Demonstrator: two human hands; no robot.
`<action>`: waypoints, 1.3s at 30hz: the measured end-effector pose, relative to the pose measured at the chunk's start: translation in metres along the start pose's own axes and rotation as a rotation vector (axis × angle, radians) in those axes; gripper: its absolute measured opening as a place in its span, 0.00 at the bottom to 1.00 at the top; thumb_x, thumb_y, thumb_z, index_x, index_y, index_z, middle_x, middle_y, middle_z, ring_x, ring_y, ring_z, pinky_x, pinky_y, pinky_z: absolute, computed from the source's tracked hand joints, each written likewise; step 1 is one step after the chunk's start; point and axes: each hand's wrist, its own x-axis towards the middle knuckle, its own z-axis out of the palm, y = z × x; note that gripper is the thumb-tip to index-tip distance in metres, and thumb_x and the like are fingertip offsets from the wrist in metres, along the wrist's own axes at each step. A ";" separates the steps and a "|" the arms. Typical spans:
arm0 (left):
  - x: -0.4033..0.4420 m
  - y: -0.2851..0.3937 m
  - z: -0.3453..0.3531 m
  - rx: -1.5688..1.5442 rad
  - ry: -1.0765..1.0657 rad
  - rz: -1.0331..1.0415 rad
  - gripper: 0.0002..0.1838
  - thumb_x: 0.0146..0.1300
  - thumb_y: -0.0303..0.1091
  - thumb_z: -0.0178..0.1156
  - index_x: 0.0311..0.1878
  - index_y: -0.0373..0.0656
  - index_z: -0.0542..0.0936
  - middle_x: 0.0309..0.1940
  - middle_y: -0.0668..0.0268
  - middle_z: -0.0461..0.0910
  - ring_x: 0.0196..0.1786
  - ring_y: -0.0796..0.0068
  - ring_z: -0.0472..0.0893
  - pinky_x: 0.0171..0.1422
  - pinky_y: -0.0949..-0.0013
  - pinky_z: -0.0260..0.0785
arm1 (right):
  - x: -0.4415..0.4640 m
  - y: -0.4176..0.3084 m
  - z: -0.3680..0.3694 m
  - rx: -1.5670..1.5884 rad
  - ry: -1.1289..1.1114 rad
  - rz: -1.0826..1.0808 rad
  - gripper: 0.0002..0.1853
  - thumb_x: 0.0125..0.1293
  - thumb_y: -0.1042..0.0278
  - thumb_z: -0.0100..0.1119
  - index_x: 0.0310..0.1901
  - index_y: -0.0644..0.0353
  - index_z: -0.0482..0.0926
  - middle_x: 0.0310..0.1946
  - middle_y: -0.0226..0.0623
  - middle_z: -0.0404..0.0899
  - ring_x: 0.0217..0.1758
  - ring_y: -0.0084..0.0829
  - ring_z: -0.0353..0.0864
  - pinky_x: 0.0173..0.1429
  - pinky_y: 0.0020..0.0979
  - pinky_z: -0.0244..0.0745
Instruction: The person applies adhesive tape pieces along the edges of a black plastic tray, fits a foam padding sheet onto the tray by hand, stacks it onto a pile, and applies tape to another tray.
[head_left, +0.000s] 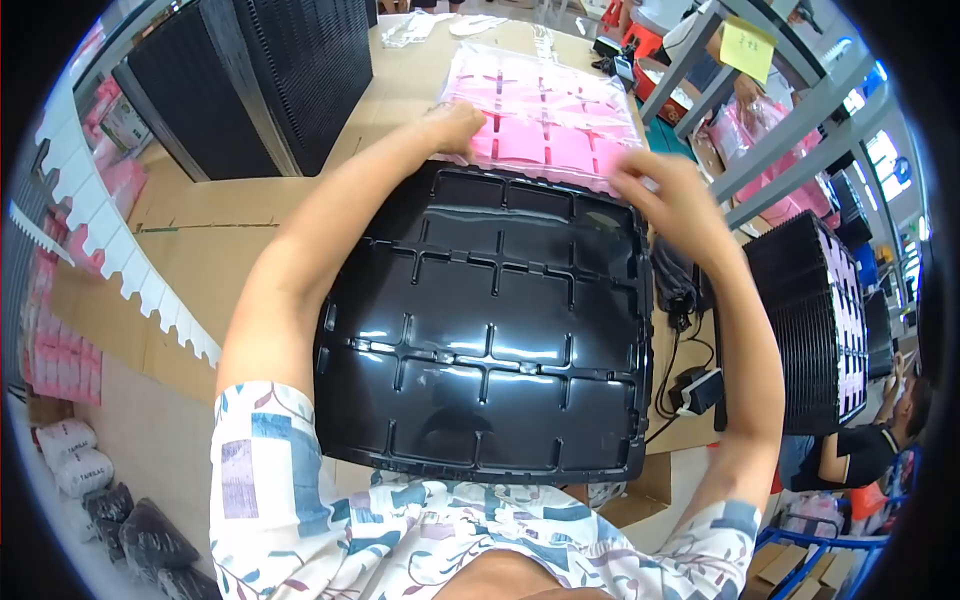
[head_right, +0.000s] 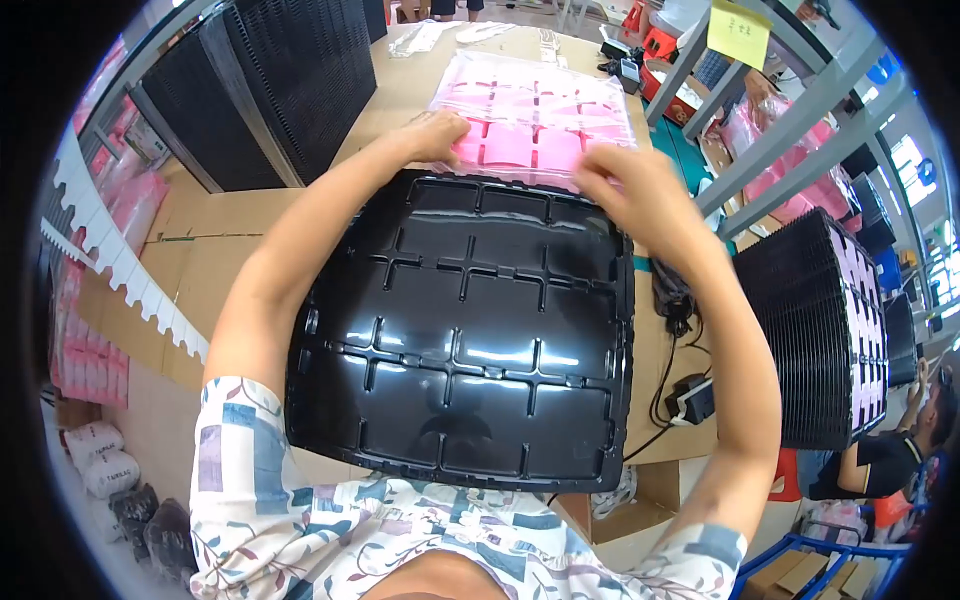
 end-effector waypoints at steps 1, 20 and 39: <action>-0.001 0.001 -0.001 -0.030 0.019 -0.021 0.15 0.48 0.35 0.72 0.35 0.36 0.80 0.35 0.52 0.82 0.44 0.54 0.82 0.50 0.58 0.72 | 0.037 0.024 0.025 -0.001 -0.098 -0.019 0.10 0.65 0.65 0.60 0.42 0.63 0.81 0.33 0.49 0.82 0.38 0.48 0.81 0.45 0.40 0.74; -0.017 0.022 -0.019 -0.187 0.279 -0.152 0.20 0.56 0.36 0.67 0.50 0.38 0.78 0.49 0.49 0.78 0.56 0.49 0.77 0.56 0.53 0.72 | 0.152 0.134 0.121 0.215 -0.328 0.177 0.13 0.67 0.60 0.59 0.36 0.63 0.84 0.21 0.31 0.78 0.27 0.23 0.74 0.36 0.32 0.71; -0.013 0.028 -0.086 -0.434 0.676 -0.304 0.11 0.64 0.28 0.61 0.48 0.41 0.85 0.39 0.60 0.87 0.42 0.71 0.86 0.49 0.69 0.76 | 0.111 0.059 0.050 -0.260 0.252 -0.106 0.19 0.65 0.54 0.61 0.48 0.61 0.78 0.39 0.45 0.83 0.41 0.40 0.82 0.46 0.39 0.74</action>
